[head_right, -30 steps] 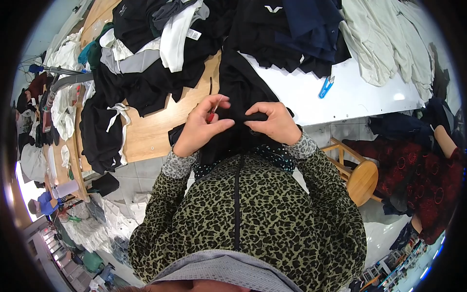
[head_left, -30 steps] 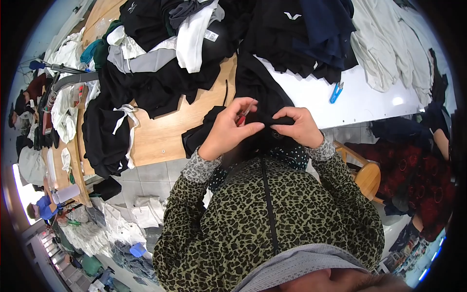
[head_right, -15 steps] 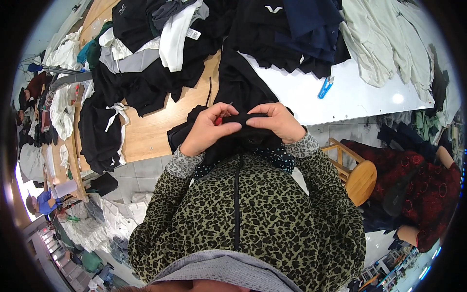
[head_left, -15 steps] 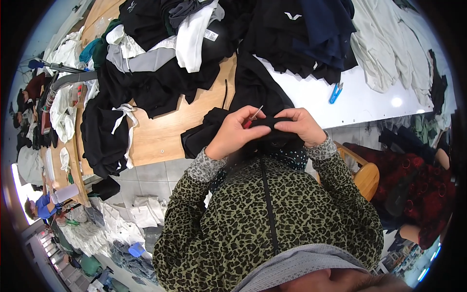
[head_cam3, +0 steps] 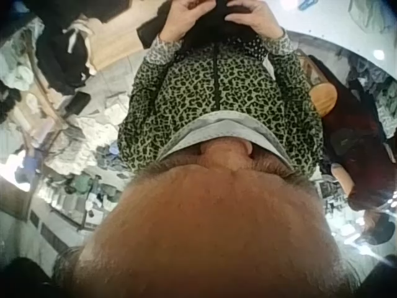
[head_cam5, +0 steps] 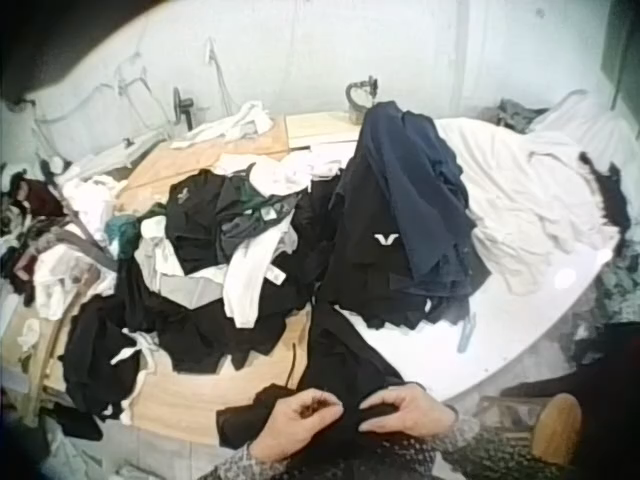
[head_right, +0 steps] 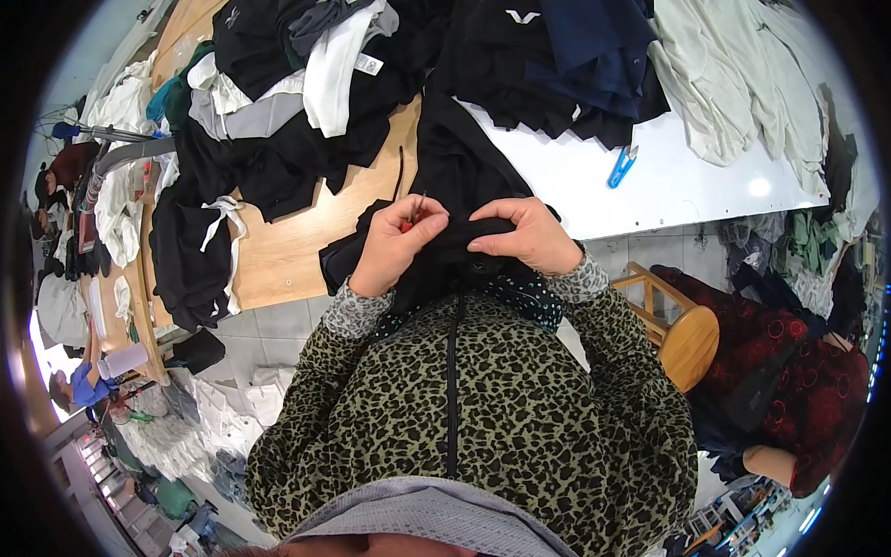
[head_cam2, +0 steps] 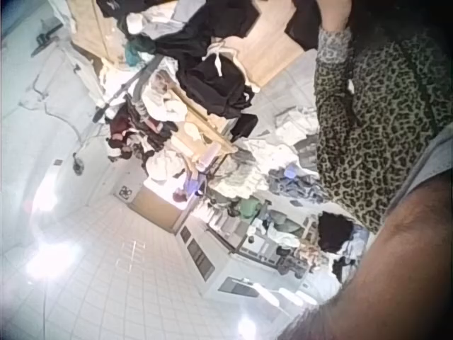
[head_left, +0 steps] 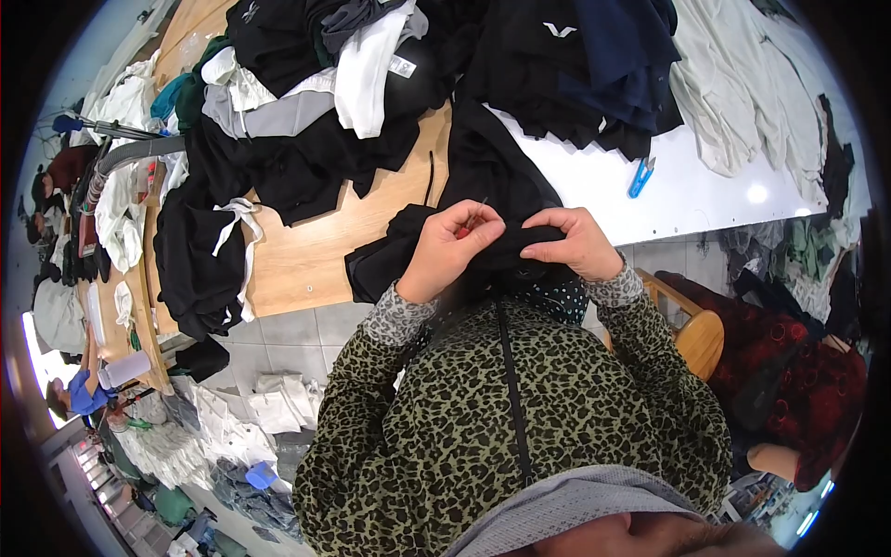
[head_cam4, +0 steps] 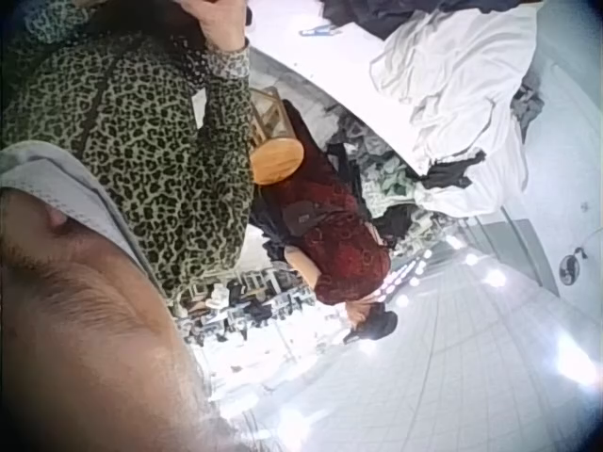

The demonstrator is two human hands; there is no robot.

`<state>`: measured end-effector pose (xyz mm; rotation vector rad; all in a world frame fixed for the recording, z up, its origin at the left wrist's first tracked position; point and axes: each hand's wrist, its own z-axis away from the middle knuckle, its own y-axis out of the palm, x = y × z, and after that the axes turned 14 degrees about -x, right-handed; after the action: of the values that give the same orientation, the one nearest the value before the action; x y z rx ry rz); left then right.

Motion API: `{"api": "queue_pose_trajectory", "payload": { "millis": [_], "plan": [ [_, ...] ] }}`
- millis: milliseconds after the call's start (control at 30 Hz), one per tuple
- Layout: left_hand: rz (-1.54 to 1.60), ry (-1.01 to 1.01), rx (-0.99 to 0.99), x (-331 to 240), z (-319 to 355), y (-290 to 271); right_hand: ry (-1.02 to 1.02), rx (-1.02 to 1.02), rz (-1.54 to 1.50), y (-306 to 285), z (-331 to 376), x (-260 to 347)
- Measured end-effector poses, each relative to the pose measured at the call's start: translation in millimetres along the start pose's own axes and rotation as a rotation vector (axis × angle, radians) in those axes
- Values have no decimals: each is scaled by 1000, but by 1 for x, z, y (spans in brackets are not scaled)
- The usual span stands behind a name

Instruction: Trimming loose threads and inspecting seams on manufactured garments using thread nippers.

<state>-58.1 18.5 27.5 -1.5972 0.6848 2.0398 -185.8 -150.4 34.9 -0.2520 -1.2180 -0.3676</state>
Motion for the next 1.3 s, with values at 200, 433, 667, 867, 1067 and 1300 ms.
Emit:
{"api": "queue_pose_trajectory", "payload": {
  "millis": [200,433,667,867,1067,1300],
  "plan": [
    [-263,101,109,6,-5,5,80,-16,-91,5,-2,0],
    [-14,-158,99,5,-5,-2,242,-27,-257,1,-6,-5],
    [-389,616,15,1,-2,6,262,-29,-330,-3,-11,-17],
    [-386,615,76,11,-10,8,230,21,-349,-5,-11,-21],
    [-15,-154,176,5,-11,5,231,56,-372,-6,-10,-24],
    [-130,-189,292,-2,-10,-12,209,88,-295,-4,-6,-9]
  ]
}}
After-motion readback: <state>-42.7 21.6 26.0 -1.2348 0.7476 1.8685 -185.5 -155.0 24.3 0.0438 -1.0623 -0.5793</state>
